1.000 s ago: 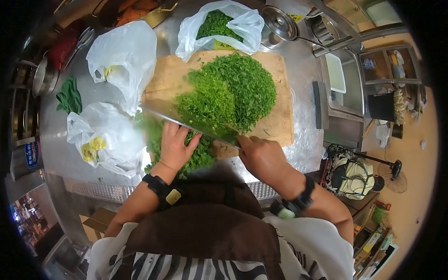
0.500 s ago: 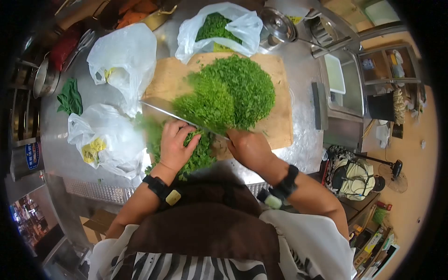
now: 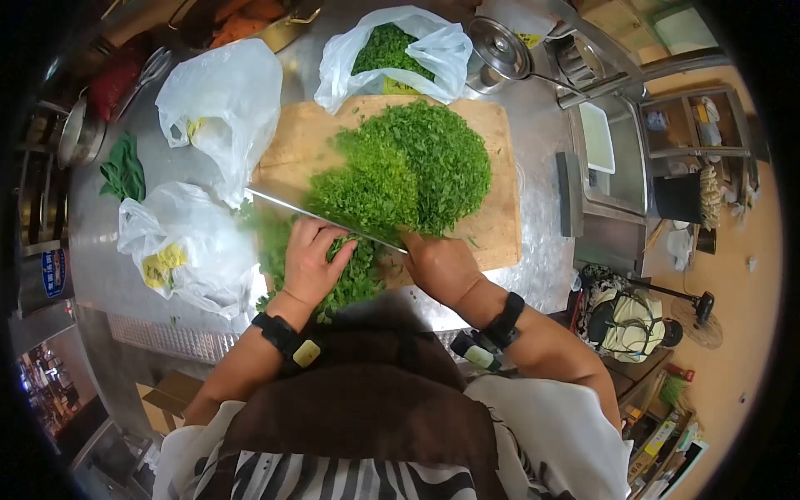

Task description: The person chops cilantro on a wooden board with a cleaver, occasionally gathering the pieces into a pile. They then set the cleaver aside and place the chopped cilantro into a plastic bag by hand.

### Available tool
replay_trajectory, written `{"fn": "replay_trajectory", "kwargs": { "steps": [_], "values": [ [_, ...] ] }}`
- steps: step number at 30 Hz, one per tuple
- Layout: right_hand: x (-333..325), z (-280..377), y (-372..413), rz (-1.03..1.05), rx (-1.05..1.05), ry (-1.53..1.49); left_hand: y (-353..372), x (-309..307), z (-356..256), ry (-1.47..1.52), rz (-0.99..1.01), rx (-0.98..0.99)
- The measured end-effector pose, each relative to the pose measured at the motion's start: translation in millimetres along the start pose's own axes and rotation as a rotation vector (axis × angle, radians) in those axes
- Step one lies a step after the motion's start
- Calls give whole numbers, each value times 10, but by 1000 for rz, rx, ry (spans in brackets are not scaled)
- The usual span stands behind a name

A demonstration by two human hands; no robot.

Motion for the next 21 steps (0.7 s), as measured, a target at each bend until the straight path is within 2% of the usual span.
{"fn": "replay_trajectory", "kwargs": {
  "steps": [5, 7, 11, 14, 18, 21],
  "values": [
    [-217, -44, -3, -118, -43, -48, -90, -34, -6, -3, -47, 48],
    [-505, 64, 313, -33, -5, 24, 1, -15, 1, -24, -1, -9],
    [-845, 185, 610, 48, 2, 49, 22, -21, -21, -66, -1, 12],
    [-717, 144, 590, 129, 31, 54, -3, -35, -38, -61, -37, 21],
    [-38, 23, 103, 9, 5, 4, 36, -10, 13, 10, 7, -24],
    [22, -5, -71, -58, -19, -49, -1, -53, -24, 25, 18, -40]
  ]
}}
Point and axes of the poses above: each hand's wrist, its own y-axis away from the middle knuckle, its own x-axis out of the palm, z = x × y, the point moved 6 cm from there along -y, towards the middle knuckle, and after that the axes turned 9 degrees about y, right-handed, at the moved point
